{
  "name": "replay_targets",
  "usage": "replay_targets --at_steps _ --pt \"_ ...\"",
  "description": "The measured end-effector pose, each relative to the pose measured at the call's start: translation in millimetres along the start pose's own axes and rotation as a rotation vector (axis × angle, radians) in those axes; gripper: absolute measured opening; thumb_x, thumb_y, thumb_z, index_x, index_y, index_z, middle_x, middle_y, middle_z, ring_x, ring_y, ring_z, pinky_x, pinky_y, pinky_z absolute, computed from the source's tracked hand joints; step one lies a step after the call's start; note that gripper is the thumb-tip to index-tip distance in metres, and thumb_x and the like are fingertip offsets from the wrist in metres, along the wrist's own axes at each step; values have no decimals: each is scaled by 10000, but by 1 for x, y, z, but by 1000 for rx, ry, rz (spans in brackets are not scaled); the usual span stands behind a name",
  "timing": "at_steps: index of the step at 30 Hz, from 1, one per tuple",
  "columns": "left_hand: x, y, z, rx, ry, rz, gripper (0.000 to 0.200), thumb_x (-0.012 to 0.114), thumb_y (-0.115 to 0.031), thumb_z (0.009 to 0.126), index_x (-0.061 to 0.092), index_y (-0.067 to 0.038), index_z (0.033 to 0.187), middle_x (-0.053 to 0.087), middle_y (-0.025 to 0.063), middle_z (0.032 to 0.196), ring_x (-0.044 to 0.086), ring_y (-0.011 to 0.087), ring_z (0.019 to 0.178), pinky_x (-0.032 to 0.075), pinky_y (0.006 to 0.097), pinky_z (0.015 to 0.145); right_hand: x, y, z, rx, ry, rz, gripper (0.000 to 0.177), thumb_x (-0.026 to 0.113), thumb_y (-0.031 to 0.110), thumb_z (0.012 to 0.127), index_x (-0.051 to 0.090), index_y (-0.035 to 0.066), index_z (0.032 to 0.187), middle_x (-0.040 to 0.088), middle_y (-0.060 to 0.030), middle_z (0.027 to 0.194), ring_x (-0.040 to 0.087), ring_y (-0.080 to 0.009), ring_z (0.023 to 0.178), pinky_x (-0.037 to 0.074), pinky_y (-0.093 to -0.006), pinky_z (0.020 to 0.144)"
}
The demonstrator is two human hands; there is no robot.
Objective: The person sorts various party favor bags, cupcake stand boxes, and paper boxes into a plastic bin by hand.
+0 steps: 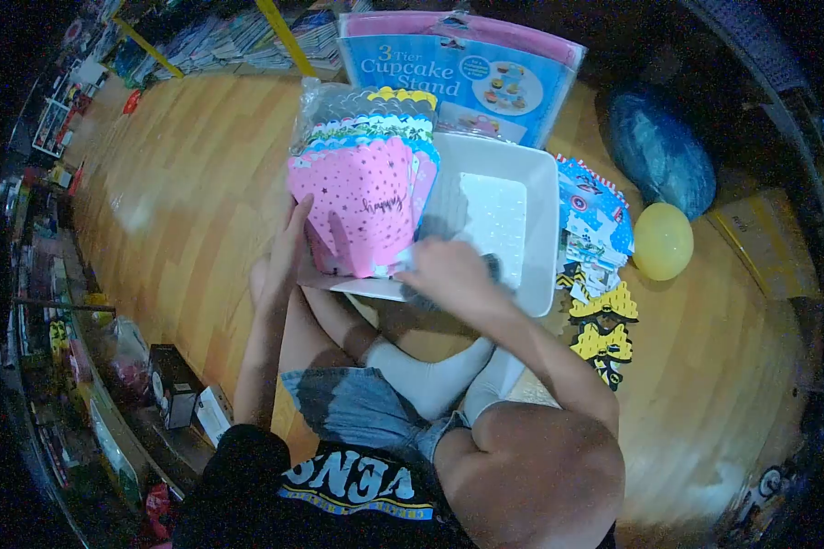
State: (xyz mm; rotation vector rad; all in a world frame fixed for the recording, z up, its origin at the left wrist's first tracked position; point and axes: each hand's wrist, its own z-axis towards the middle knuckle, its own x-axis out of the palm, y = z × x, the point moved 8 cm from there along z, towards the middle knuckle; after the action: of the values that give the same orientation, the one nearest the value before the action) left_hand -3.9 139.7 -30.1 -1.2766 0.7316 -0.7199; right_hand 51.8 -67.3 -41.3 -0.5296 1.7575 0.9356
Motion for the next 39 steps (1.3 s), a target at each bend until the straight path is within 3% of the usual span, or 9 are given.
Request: replay_targets --at_steps 7,10,13,20,23,25,30,36,39 --pt "14 -7 25 -86 82 12 514 501 -263 862 333 11 1263 443 134 1214 429 192 1103 309 293 946 -13 -5 7 70 139 48 750 320 662 784 604 -4 587 551 -205 556 569 -343 560 448 -438 546" --pt "19 1 25 -263 163 -233 530 511 -284 852 338 0 1264 449 127 1212 430 193 1107 313 293 946 -21 -49 32 279 -52 309 718 480 640 727 555 -12 1018 608 -207 822 597 -357 775 468 -396 695" --pt "26 0 29 -205 145 -75 551 516 -285 839 321 -15 1278 433 125 1229 417 195 1124 301 303 957 -9 -28 65 -82 -375 638 808 601 615 638 489 -46 1089 538 -278 1005 572 -401 839 464 -380 774" --pt "28 -13 35 -39 223 -451 621 523 -234 813 231 -35 1323 363 124 1283 372 217 1170 263 342 988 -21 -29 62 43 -228 580 755 672 496 633 444 21 1174 446 -246 1172 504 -353 1015 414 -379 847" --pt "35 -3 43 -108 220 -289 643 505 -271 824 200 -37 1338 325 149 1320 320 246 1219 227 349 1011 -12 -30 63 44 -69 413 849 701 503 583 400 3 1200 435 -236 1185 518 -356 982 427 -392 820" --pt "25 -44 33 463 -172 522 644 486 -330 832 215 -42 1340 280 189 1352 259 278 1264 157 391 1037 -6 -27 53 42 -223 361 957 722 529 528 355 -32 1211 450 -242 1145 547 -365 909 455 -397 767" --pt "108 -77 7 758 99 1131 574 463 -340 838 294 -81 1323 265 136 1379 225 266 1287 88 457 1041 6 -26 34 155 -141 341 1058 719 575 487 325 -115 1184 439 -291 1077 537 -403 899 466 -422 745" --pt "125 -54 16 712 198 1244 500 433 -345 847 373 -113 1285 335 75 1349 290 238 1251 126 465 1027 -50 -60 -44 -75 -256 694 581 727 321 647 515 -5 1078 521 -141 1051 541 -243 901 419 -310 809" --pt "123 -51 17 685 209 1208 509 453 -321 836 363 -111 1291 333 75 1350 284 238 1256 115 463 1031 -94 -134 -112 270 -590 951 313 647 199 740 575 54 1008 597 -50 977 534 -140 891 406 -269 805"
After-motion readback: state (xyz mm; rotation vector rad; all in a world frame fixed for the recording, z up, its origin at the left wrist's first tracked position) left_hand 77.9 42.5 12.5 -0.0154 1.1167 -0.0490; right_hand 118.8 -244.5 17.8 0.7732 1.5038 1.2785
